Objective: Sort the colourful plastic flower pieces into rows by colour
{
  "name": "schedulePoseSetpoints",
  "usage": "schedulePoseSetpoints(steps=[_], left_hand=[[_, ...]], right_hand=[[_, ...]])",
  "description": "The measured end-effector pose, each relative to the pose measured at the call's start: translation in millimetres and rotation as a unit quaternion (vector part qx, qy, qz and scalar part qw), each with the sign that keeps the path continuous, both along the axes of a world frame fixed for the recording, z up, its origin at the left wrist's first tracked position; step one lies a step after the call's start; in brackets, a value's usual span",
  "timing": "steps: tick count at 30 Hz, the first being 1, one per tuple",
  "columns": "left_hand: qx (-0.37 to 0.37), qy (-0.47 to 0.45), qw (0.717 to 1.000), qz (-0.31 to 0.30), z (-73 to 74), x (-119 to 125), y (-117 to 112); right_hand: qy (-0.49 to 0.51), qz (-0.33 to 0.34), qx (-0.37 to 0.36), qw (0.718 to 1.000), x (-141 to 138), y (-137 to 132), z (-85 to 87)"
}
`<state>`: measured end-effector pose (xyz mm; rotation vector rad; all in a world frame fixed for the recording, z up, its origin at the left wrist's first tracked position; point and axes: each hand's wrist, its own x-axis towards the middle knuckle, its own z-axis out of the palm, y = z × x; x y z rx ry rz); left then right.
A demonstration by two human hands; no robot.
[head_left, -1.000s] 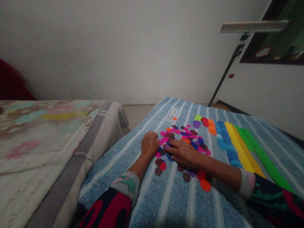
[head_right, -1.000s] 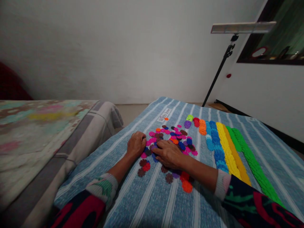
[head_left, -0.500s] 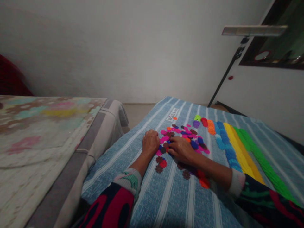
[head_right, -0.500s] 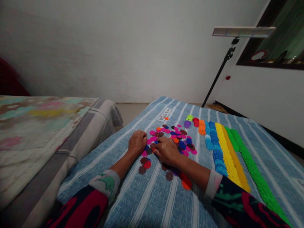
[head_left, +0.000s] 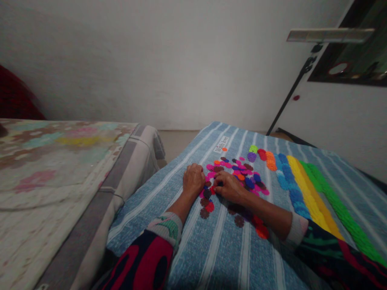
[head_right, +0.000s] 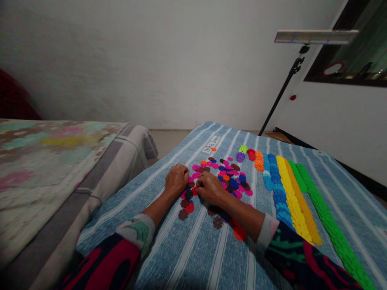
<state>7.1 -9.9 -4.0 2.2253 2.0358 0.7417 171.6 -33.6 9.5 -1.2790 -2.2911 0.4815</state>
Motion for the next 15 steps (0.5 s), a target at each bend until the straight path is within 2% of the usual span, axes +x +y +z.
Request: schedulePoseSetpoints(steps=[5,8,11,12,15], left_hand=[[-0.008,0.0,1.0,-0.002,4.2,1,-1],[-0.011,0.002,1.0,-0.003,7.1,1,-1],[-0.013,0.0,1.0,-0.003,9.3,0,0],[-0.013,0.001,1.0,-0.002,9.8,-1,1],[-0.016,0.008,1.0,-0.002,10.4,-3,3]], right_hand=[[0.124,-0.017,-0.053,0.991,13,5,3.8],[0.157,-0.047,-0.037,0.986,34,17,11.6],[0.127,-0.15,0.009,0.98,72,37,24.0],[0.098,-0.202,0.018,0.974,89,44,28.6],[0.058,-0.294,0.029,0.954,143,65,40.1]])
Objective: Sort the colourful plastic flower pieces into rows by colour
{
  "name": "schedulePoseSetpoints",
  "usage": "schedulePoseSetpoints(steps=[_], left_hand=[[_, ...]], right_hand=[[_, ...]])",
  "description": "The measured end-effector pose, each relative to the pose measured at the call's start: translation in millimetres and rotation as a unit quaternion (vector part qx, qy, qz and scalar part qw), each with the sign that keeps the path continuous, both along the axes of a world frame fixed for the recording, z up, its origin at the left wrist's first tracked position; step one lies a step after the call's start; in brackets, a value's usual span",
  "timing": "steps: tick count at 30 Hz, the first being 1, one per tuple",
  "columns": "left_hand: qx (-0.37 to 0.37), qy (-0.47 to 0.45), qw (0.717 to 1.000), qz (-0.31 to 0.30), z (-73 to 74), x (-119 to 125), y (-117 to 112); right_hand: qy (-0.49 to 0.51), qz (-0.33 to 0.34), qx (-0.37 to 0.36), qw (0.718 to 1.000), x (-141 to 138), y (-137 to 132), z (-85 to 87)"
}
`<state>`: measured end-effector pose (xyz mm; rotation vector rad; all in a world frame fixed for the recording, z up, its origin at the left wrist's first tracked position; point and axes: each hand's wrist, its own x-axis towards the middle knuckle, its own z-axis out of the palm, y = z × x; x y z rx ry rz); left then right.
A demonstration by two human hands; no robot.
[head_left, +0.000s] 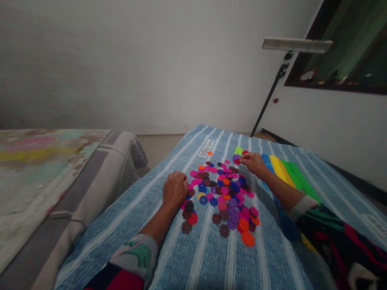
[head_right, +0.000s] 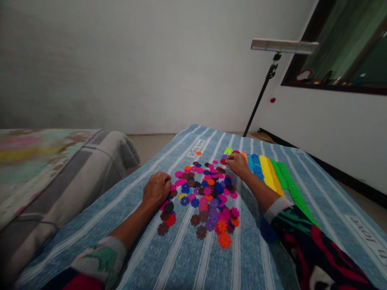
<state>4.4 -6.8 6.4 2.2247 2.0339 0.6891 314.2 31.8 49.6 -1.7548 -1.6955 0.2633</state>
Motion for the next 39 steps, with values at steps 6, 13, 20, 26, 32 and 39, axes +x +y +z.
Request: schedulePoseSetpoints(steps=[6,13,20,26,32,39], left_hand=[[-0.004,0.013,1.0,-0.003,-0.5,-2,2],[0.006,0.013,1.0,0.0,-3.2,-4,3],[-0.001,0.009,1.0,0.002,-2.9,-3,2],[0.002,0.005,1.0,0.003,-4.2,-1,1],[-0.004,0.008,1.0,0.01,-2.6,2,-3],[0.007,0.007,1.0,0.013,-5.1,3,-3]], right_hand=[[-0.057,-0.119,-0.034,0.991,71,26,-4.5],[-0.113,-0.135,-0.076,0.981,71,47,-22.5],[-0.17,-0.145,-0.089,0.971,68,54,-30.9],[-0.226,-0.13,-0.045,0.964,58,43,-21.1],[-0.218,0.047,0.009,0.975,-6,9,-18.2],[-0.134,0.366,0.04,0.92,-120,-93,-35.5]])
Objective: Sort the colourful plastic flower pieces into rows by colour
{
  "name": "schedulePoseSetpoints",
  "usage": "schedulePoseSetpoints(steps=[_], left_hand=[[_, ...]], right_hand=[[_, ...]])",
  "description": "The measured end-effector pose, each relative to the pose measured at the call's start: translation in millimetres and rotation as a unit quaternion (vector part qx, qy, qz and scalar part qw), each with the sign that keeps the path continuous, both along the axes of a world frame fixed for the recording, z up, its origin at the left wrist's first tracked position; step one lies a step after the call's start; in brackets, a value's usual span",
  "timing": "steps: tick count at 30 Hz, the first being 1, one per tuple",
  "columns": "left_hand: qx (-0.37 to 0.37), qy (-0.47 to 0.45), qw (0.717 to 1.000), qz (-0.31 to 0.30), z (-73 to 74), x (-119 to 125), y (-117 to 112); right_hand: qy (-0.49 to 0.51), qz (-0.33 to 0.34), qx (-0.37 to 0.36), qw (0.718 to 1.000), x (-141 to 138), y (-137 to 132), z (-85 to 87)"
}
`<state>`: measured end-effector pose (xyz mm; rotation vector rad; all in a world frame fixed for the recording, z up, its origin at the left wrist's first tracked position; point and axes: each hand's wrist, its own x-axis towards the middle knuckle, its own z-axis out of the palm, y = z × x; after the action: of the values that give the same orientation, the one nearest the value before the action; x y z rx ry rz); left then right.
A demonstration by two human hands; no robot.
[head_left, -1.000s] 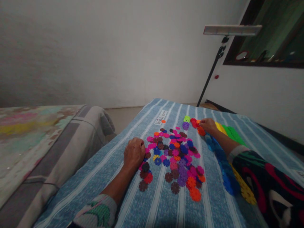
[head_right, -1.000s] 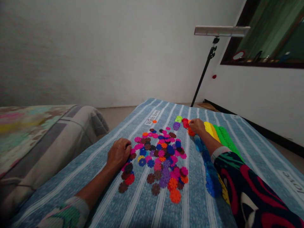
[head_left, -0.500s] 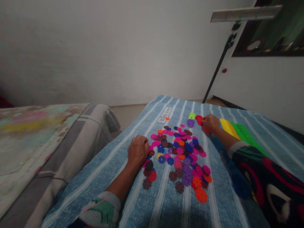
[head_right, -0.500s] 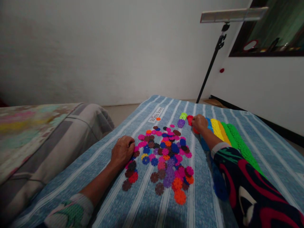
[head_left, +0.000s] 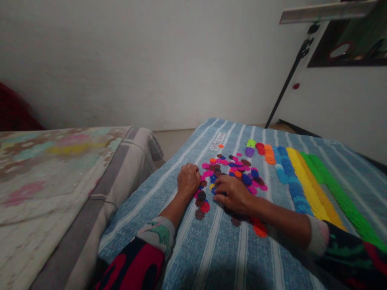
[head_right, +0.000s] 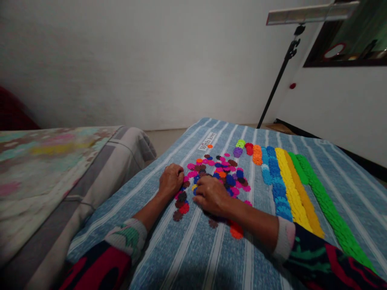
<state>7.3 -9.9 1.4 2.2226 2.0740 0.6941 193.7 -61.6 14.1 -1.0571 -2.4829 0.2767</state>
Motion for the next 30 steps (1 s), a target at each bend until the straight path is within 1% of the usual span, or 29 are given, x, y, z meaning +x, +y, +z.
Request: schedulePoseSetpoints(steps=[1,4,6,10,12,15,19,22,25,27,28,30], left_hand=[[0.003,-0.001,1.0,0.0,-0.4,0,0],[0.007,-0.003,1.0,-0.001,-1.1,0,0],[0.006,-0.003,1.0,-0.002,-1.0,0,0],[0.008,-0.005,1.0,-0.007,-0.9,0,-1],[0.009,-0.006,1.0,-0.006,-1.0,0,-1],[0.008,-0.007,1.0,-0.005,-0.5,0,-1],[0.007,-0.012,1.0,-0.009,1.4,-1,-1],[0.007,-0.01,1.0,-0.013,3.4,-1,-1],[-0.003,-0.005,1.0,-0.012,5.8,-1,-1],[-0.009,0.002,1.0,-0.01,7.3,-1,0],[-0.011,0.006,1.0,-0.009,8.0,-2,0],[-0.014,0.015,1.0,-0.009,8.8,-2,0]], right_hand=[[-0.017,0.005,0.0,1.0,-11,-11,-1.5],[-0.065,-0.036,0.009,0.997,-32,-30,-3.5],[-0.085,-0.06,0.015,0.994,-39,-34,-2.9],[-0.102,-0.076,0.003,0.992,-44,-32,0.6],[-0.087,-0.096,-0.017,0.991,-44,-30,1.6],[-0.024,-0.123,-0.054,0.991,-43,-29,0.5],[0.076,-0.096,-0.103,0.987,-36,-28,-0.1],[0.125,-0.091,-0.113,0.982,-16,-19,5.5],[0.122,-0.12,-0.077,0.982,24,4,12.9],[0.088,-0.169,-0.029,0.981,60,27,15.9],[0.062,-0.208,-0.005,0.976,79,39,16.7],[-0.01,-0.306,0.022,0.952,115,62,17.3]])
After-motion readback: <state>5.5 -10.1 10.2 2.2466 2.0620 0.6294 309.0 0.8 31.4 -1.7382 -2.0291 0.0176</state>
